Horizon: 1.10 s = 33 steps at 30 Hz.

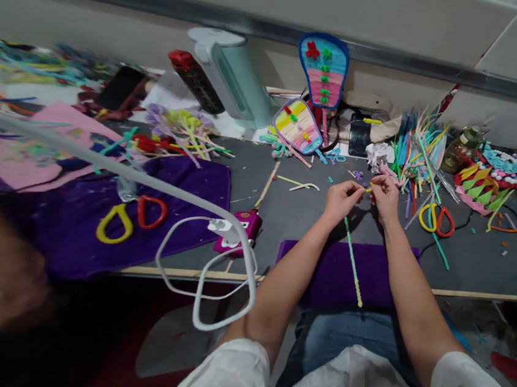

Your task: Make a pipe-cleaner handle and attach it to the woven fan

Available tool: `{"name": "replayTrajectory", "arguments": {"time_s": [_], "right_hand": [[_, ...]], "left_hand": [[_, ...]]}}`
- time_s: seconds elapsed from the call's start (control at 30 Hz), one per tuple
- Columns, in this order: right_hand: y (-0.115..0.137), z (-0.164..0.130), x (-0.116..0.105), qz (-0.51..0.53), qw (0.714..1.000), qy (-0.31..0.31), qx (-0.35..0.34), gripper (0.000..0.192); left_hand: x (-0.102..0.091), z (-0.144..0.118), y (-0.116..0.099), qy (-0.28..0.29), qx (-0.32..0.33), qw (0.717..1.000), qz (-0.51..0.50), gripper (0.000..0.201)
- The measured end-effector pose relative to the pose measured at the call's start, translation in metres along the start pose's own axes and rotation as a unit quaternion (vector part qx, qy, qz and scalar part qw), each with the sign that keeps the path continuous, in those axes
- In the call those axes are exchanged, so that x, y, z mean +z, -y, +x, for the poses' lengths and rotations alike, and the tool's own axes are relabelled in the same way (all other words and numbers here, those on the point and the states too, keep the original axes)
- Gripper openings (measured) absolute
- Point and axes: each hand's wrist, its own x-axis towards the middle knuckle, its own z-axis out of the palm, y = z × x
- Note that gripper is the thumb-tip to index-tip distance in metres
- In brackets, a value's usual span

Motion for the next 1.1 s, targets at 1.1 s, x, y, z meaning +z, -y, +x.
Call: {"name": "replayTrajectory", "arguments": {"time_s": [1.1], "right_hand": [[0.011, 0.002, -0.017, 0.005, 0.991, 0.120, 0.054, 0.035]], "left_hand": [[-0.018, 0.010, 0.005, -0.004, -0.120, 0.979, -0.165, 0.028]]}}
